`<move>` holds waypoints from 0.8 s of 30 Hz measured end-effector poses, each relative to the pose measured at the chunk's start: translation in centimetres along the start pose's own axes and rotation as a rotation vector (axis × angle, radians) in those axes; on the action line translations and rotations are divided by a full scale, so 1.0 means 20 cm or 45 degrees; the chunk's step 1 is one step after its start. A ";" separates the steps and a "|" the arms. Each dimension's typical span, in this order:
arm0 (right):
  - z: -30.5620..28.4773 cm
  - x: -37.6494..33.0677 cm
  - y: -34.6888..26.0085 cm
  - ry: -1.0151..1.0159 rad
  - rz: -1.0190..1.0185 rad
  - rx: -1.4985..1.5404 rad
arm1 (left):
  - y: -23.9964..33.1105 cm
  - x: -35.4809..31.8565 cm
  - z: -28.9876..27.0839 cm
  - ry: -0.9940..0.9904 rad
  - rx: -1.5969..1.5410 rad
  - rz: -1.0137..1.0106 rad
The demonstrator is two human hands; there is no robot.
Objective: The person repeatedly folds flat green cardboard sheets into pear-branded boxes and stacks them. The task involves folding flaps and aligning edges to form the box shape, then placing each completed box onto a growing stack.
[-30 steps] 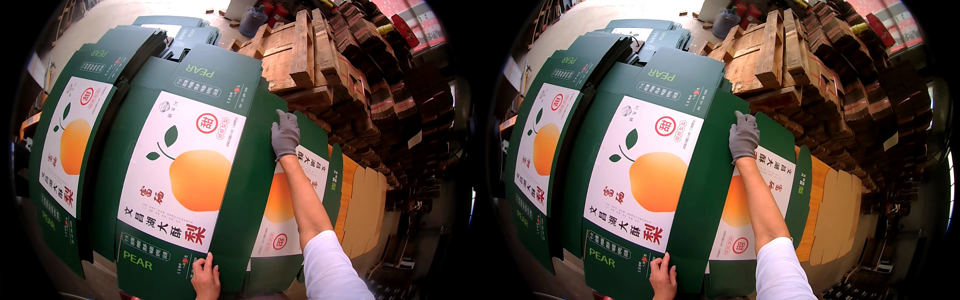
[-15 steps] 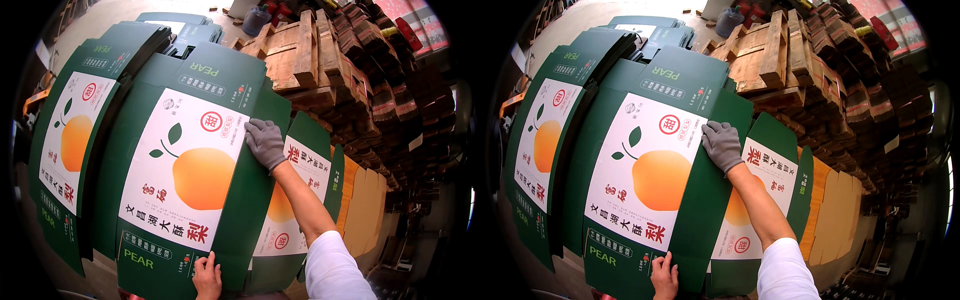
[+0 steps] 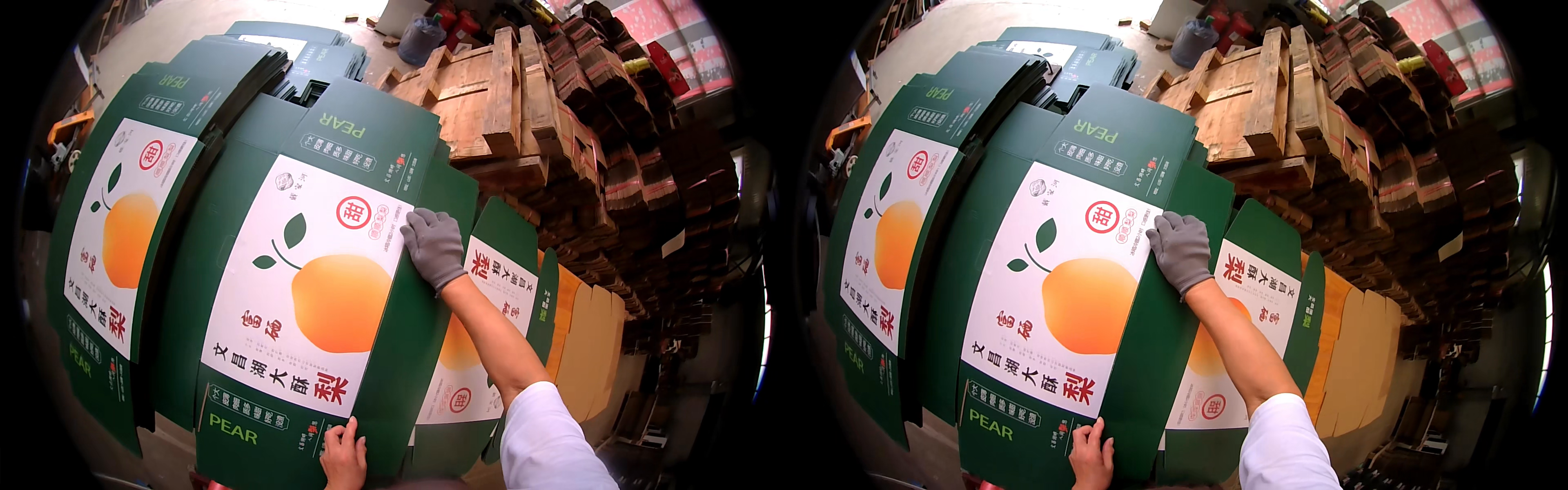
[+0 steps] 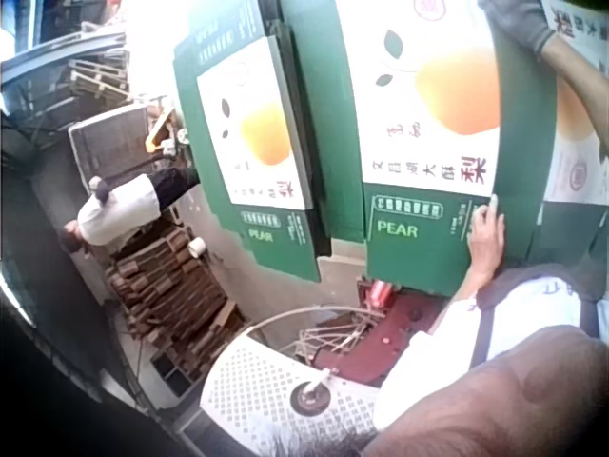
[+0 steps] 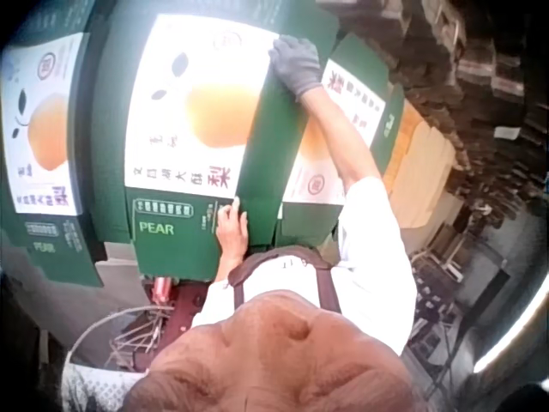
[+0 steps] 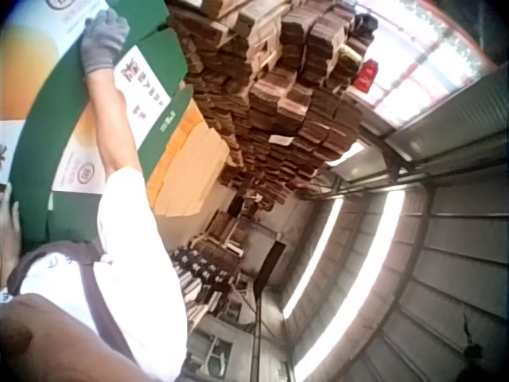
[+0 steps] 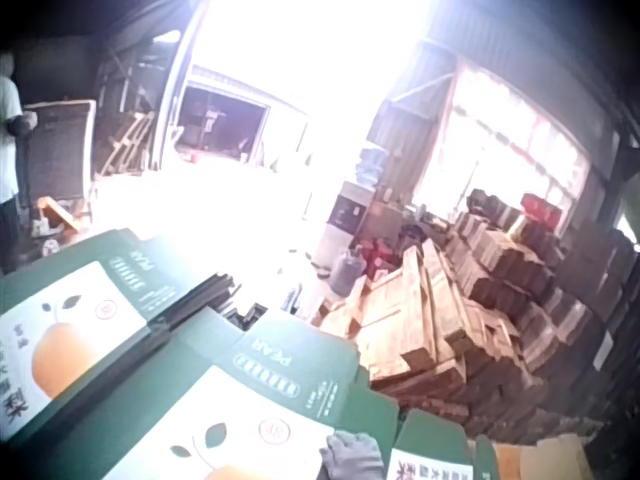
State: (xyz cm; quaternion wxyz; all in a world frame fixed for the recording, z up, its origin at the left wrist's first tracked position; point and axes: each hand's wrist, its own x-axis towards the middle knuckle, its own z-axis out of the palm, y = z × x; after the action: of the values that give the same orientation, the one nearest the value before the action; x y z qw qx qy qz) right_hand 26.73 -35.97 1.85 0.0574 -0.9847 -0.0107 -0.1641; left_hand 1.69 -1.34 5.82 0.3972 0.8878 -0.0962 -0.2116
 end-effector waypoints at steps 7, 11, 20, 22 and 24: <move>0.21 0.25 0.07 0.042 0.161 -0.138 | 0.01 0.00 -0.02 -0.067 -0.006 -0.040; 0.28 0.34 0.12 0.053 0.239 -0.126 | 0.01 0.00 -0.01 -0.030 0.021 -0.029; 0.24 0.14 -0.10 -0.055 0.240 -0.074 | -0.06 0.02 0.04 0.056 -0.001 0.077; 0.20 0.03 -0.26 -0.052 0.169 -0.068 | -0.07 0.00 0.04 0.087 0.000 0.087; 0.17 -0.08 -0.38 -0.092 0.129 -0.057 | -0.07 -0.01 0.04 0.095 0.007 0.114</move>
State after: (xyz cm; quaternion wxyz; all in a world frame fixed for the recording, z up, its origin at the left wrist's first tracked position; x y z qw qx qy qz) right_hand 26.01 -28.10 -0.97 0.0433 -0.9903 0.0406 -0.1255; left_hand 1.17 -0.80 4.33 0.4071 0.8910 -0.1215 -0.1600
